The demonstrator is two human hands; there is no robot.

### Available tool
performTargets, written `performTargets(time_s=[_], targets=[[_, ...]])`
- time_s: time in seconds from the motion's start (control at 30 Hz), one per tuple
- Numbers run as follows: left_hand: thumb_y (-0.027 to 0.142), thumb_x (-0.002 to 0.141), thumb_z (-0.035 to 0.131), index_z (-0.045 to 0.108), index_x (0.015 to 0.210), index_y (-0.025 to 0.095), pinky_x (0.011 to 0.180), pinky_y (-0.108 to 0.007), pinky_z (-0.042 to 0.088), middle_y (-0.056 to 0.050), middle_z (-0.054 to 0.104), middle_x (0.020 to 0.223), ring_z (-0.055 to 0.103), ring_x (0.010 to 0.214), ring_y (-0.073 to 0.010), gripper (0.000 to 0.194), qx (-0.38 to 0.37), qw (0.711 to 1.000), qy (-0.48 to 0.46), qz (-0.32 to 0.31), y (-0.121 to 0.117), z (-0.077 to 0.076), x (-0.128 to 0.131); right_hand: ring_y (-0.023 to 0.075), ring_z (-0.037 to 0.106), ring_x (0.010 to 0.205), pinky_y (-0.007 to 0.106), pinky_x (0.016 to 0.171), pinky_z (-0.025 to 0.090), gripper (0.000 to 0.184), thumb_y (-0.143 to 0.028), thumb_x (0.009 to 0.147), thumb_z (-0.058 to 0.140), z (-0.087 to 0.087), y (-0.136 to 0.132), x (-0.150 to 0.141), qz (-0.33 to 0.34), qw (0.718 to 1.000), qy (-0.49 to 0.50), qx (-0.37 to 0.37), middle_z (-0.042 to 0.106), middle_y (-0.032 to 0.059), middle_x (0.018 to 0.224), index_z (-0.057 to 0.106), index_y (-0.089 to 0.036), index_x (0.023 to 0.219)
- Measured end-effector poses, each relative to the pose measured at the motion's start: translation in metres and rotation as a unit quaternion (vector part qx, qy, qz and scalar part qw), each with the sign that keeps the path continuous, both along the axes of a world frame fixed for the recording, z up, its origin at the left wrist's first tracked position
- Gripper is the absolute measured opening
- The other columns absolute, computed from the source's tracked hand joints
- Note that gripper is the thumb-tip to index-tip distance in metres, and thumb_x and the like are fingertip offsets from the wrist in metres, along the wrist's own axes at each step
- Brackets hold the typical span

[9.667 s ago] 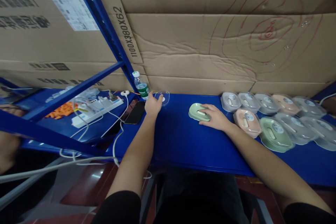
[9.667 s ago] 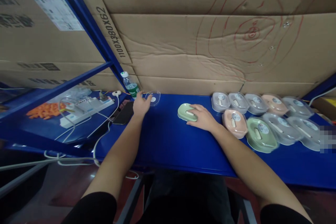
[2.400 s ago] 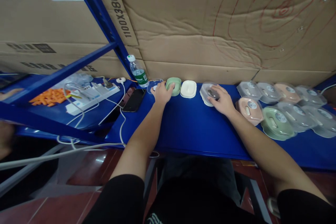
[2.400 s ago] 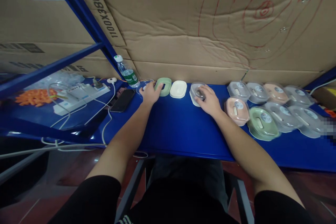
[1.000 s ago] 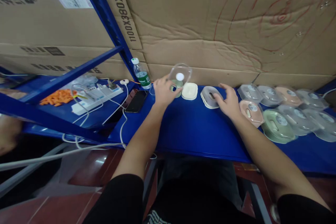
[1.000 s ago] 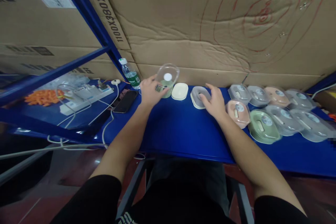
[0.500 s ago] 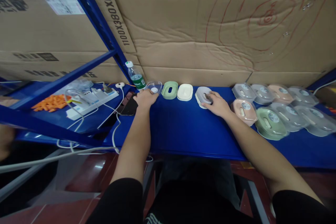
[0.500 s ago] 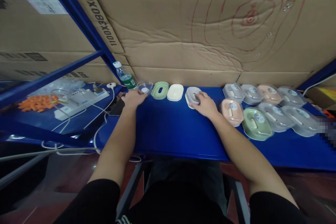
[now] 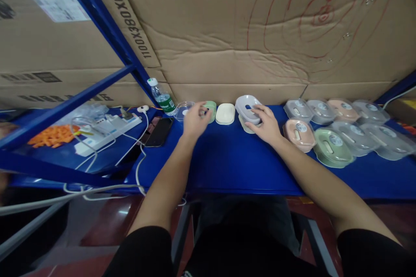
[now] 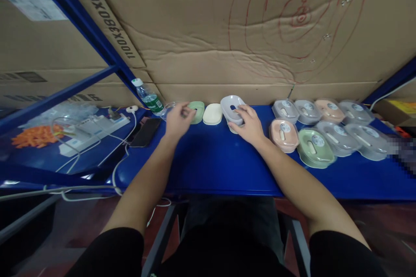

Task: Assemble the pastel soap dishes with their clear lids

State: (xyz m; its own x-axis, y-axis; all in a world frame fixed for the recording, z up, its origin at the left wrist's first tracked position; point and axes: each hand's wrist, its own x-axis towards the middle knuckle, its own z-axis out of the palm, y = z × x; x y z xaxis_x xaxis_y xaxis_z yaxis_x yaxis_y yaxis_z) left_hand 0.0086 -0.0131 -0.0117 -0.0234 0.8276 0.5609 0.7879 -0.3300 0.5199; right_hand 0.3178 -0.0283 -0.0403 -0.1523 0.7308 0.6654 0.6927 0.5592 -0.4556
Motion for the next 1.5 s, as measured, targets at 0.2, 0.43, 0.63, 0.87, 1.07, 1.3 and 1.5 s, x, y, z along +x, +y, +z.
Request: performTargets(time_s=[0.2, 0.43, 0.63, 0.87, 1.07, 1.3, 1.5], targets=[[0.034, 0.091, 0.075, 0.045, 0.155, 0.021, 0.081, -0.037, 0.059, -0.006, 0.077, 0.106, 0.071, 0.082, -0.0194, 0.071, 0.038, 0.945, 0.062, -0.319, -0.032, -0.026, 0.064, 0.0341, 0.065, 0.132, 0.055, 0.114, 0.052, 0.057, -0.067, 0.085, 0.077, 0.003, -0.013, -0.018, 0.053, 0.996, 0.069, 0.022, 0.071, 0.0137, 0.137, 0.074, -0.025, 0.124], [0.045, 0.093, 0.077, 0.058, 0.130, 0.022, 0.079, -0.037, 0.059, -0.006, 0.076, 0.108, 0.070, 0.081, -0.0173, 0.047, 0.087, 0.962, 0.009, -0.260, -0.037, -0.025, 0.070, 0.0279, 0.074, 0.089, 0.045, 0.085, 0.061, 0.061, -0.080, 0.092, 0.059, -0.001, -0.019, -0.042, 0.036, 0.932, 0.337, -0.131, 0.078, 0.0061, 0.088, 0.078, -0.022, 0.089], [0.047, 0.096, 0.072, 0.072, 0.108, 0.022, 0.099, -0.048, 0.054, -0.013, 0.070, 0.121, 0.067, 0.115, -0.0287, 0.027, 0.095, 0.973, 0.063, -0.199, -0.039, -0.018, 0.074, 0.0354, 0.067, 0.128, 0.053, 0.112, 0.052, 0.086, -0.090, 0.095, 0.031, 0.008, -0.038, -0.054, 0.167, 0.953, 0.163, -0.191, 0.077, 0.0095, 0.130, 0.078, -0.027, 0.129], [0.033, 0.103, 0.062, 0.074, 0.112, 0.026, 0.121, -0.058, 0.031, -0.010, 0.065, 0.146, 0.054, 0.139, -0.0338, 0.017, 0.067, 0.985, 0.135, -0.079, -0.018, 0.000, 0.035, 0.0374, 0.020, 0.167, 0.068, 0.132, 0.013, 0.075, -0.067, 0.098, 0.055, 0.004, -0.013, -0.024, 0.032, 0.985, -0.140, -0.101, 0.042, 0.0056, 0.173, 0.048, -0.031, 0.163], [0.023, 0.096, 0.061, 0.077, 0.113, 0.026, 0.121, -0.057, 0.032, -0.009, 0.062, 0.152, 0.050, 0.144, -0.0355, 0.024, -0.053, 0.981, 0.186, -0.008, 0.010, 0.001, -0.014, 0.0474, 0.025, 0.163, 0.075, 0.127, 0.020, 0.074, -0.067, 0.095, 0.062, -0.014, 0.006, -0.003, -0.075, 0.960, -0.176, -0.206, 0.040, 0.0156, 0.173, 0.060, -0.023, 0.154], [0.019, 0.091, 0.056, 0.078, 0.111, 0.028, 0.126, -0.064, 0.020, -0.009, 0.067, 0.147, 0.054, 0.141, -0.0348, 0.030, -0.098, 0.971, 0.219, 0.009, 0.011, -0.007, -0.018, 0.0417, 0.042, 0.157, 0.071, 0.125, 0.028, 0.075, -0.065, 0.092, 0.069, -0.011, 0.000, -0.008, -0.044, 0.950, -0.190, -0.242, 0.046, 0.0151, 0.170, 0.058, -0.025, 0.155], [0.024, 0.087, 0.062, 0.077, 0.106, 0.022, 0.125, -0.057, 0.031, -0.014, 0.064, 0.150, 0.054, 0.142, -0.0352, 0.024, -0.107, 0.971, 0.216, 0.003, 0.016, -0.010, -0.019, 0.0377, 0.055, 0.147, 0.062, 0.122, 0.039, 0.062, -0.063, 0.099, 0.061, -0.010, 0.003, -0.008, -0.029, 0.966, -0.169, -0.195, 0.063, 0.0127, 0.156, 0.068, -0.024, 0.146]])
